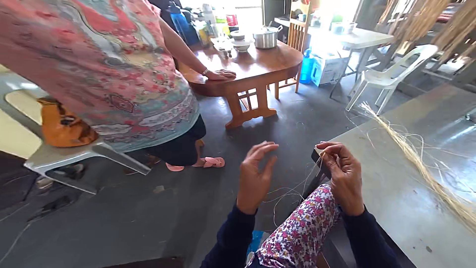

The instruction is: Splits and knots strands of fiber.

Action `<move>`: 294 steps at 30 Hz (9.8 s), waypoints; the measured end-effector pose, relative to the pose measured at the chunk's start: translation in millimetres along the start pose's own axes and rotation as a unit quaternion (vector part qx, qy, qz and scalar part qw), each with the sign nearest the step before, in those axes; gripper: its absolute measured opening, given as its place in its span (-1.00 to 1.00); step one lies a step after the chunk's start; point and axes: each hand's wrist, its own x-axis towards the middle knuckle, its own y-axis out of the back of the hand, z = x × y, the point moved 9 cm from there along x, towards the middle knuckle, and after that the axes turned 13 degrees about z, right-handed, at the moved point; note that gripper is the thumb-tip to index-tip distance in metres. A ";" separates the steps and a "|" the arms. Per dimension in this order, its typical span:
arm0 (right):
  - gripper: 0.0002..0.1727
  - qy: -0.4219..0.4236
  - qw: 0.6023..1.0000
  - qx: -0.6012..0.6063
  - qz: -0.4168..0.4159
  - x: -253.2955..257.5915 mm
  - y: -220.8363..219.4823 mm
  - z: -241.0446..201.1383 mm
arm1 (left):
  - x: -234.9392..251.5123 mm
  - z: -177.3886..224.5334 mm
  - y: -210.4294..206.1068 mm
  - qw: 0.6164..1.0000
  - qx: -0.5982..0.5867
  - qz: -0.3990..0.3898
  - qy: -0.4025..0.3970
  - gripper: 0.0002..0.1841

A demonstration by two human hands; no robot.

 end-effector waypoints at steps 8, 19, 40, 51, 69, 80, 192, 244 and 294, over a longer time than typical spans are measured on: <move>-0.90 0.090 0.993 -0.077 0.021 -7.3 1.0 -11.2 | 1.0 49.1 -81.8 0.982 -0.125 -0.141 -0.014 -0.49; -0.85 0.097 0.986 -0.123 0.053 -11.7 16.8 0.3 | -26.9 23.9 -114.3 0.947 -0.249 -0.146 0.143 -0.64; -0.81 0.129 0.987 -0.098 0.021 -17.1 6.9 1.4 | -48.8 -28.6 -109.2 0.766 -0.423 -0.069 0.479 -0.73; -0.87 0.118 0.990 -0.075 0.010 -23.9 6.7 0.9 | -54.9 -29.6 -107.3 0.763 -0.433 -0.141 0.459 -0.74; -0.84 0.116 0.984 -0.135 0.008 -25.3 18.8 -7.8 | -50.9 -17.3 -101.5 0.875 -0.360 -0.178 0.271 -0.81; -0.84 0.105 0.989 -0.098 0.027 -23.7 24.5 -6.5 | -57.1 -20.6 -102.3 0.836 -0.382 -0.160 0.361 -0.78; -0.87 -0.027 0.985 0.099 -0.135 -8.3 10.0 22.4 | -30.5 -15.3 -97.4 0.906 -0.352 -0.140 0.188 -0.83; -0.88 0.132 0.969 -0.210 0.021 -31.6 21.4 16.7 | -39.9 -34.5 -100.6 0.968 -0.135 -0.060 0.203 -0.94; -0.91 0.081 0.976 -0.172 -0.110 -11.9 8.1 29.6 | -44.0 -38.4 -114.6 0.894 -0.330 -0.153 0.262 -0.77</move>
